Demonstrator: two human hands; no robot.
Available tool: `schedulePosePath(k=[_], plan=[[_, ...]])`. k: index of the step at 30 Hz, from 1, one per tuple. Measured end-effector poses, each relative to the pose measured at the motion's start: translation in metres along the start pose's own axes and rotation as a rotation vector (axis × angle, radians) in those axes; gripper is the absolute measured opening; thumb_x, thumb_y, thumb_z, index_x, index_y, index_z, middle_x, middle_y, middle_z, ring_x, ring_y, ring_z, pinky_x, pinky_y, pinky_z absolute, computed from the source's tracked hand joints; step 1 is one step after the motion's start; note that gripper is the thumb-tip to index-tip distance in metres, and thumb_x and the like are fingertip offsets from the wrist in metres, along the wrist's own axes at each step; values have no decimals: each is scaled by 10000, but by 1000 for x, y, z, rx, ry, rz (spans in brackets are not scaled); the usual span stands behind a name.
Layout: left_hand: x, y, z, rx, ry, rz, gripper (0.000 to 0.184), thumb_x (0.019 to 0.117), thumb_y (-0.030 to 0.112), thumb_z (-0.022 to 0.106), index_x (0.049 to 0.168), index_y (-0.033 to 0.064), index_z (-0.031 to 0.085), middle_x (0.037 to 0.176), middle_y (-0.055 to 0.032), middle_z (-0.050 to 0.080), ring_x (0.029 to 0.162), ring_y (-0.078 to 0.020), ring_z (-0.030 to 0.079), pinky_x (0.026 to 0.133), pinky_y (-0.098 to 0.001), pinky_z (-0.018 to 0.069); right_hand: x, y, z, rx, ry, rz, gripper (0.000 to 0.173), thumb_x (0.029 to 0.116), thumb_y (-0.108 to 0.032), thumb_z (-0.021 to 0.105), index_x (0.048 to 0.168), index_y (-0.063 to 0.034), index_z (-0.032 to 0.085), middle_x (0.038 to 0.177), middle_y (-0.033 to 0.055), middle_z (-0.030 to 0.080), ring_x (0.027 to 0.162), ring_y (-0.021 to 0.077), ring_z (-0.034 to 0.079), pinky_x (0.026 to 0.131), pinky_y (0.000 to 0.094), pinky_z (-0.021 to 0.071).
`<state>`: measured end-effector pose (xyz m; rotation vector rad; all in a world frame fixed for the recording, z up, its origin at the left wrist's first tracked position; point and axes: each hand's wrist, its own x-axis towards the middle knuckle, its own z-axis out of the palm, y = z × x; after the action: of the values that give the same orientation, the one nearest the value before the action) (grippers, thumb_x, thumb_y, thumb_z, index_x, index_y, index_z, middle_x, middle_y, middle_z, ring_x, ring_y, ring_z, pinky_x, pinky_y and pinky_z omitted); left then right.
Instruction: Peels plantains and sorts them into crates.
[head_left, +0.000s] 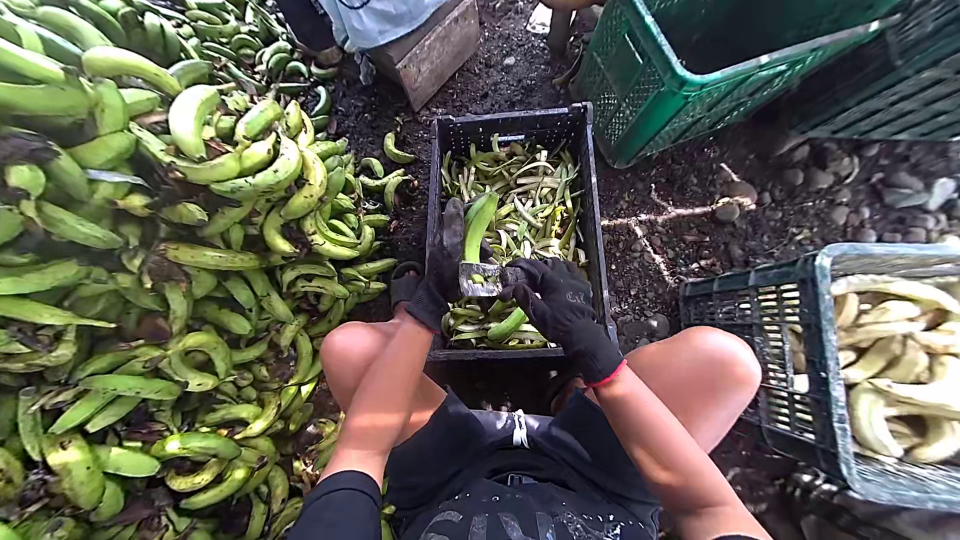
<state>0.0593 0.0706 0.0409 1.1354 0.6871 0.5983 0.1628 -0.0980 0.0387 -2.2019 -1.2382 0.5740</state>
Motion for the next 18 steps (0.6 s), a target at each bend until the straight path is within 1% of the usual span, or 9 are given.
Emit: schedulePosePath(k=[4, 6, 7, 8, 10, 11, 13, 16, 18], plan=[[-15, -17, 4, 259, 24, 150, 548, 1091, 453, 222, 1362, 92, 532, 1115, -62, 664, 949, -119, 651, 844, -369, 573, 38, -4, 6, 43, -1, 269, 599, 982, -656, 460, 1396, -258, 632, 1331, 225, 625, 1278, 468, 539, 943, 712, 442], [-32, -23, -2, 482, 33, 79, 567, 1082, 537, 256, 1538, 234, 409, 1402, -77, 578, 1179, -193, 612, 967, -515, 527, 60, 0, 4, 36, 57, 375, 614, 978, -688, 433, 1368, -261, 641, 1326, 200, 640, 1277, 448, 554, 941, 698, 449], [-36, -24, -4, 493, 12, 31, 574, 1072, 576, 251, 1557, 296, 379, 1435, -51, 560, 1193, -189, 603, 956, -525, 527, 69, 3, -1, 59, 76, 407, 607, 998, -672, 410, 1352, -243, 651, 1310, 192, 657, 1259, 433, 578, 951, 697, 455], [-38, -25, -7, 451, -7, -10, 556, 1067, 590, 255, 1536, 334, 408, 1365, -25, 604, 1097, -168, 631, 868, -482, 556, 76, 8, -11, 103, 99, 423, 604, 1019, -654, 379, 1329, -218, 659, 1268, 183, 679, 1226, 417, 606, 952, 694, 459], [-34, -19, -6, 220, -14, -93, 561, 1062, 616, 216, 1369, 277, 541, 986, -44, 702, 747, -163, 667, 595, -356, 557, 80, 14, -31, 175, 115, 383, 620, 1043, -635, 330, 1308, -179, 655, 1212, 172, 700, 1183, 387, 637, 950, 681, 469], [-27, -14, -7, 109, -36, -109, 602, 1060, 619, 172, 1324, 236, 555, 917, -70, 715, 698, -183, 678, 560, -343, 553, 78, 14, -40, 187, 101, 337, 613, 1044, -626, 329, 1294, -173, 658, 1199, 163, 701, 1173, 374, 641, 945, 670, 471], [-17, -8, -5, 12, -55, -46, 606, 1073, 583, 136, 1316, 215, 553, 955, -57, 743, 750, -166, 717, 598, -310, 587, 63, 10, -46, 155, 49, 194, 637, 1018, -664, 333, 1253, -190, 688, 1144, 134, 716, 1127, 348, 658, 930, 659, 485], [-6, -10, -6, 15, -22, 112, 560, 1101, 504, 168, 1391, 193, 533, 1082, -19, 699, 882, -113, 680, 779, -328, 587, 22, -1, -39, 27, -19, -8, 548, 1019, -647, 399, 1209, -238, 710, 1041, 111, 715, 1008, 351, 670, 815, 651, 511], [5, -11, 3, -21, 57, 115, 589, 1098, 481, 121, 1379, 137, 508, 937, -44, 714, 728, -149, 709, 647, -338, 626, 5, -5, -31, -46, -48, 13, 438, 999, -555, 516, 1245, -247, 708, 1088, 164, 678, 1062, 415, 619, 803, 654, 476]])
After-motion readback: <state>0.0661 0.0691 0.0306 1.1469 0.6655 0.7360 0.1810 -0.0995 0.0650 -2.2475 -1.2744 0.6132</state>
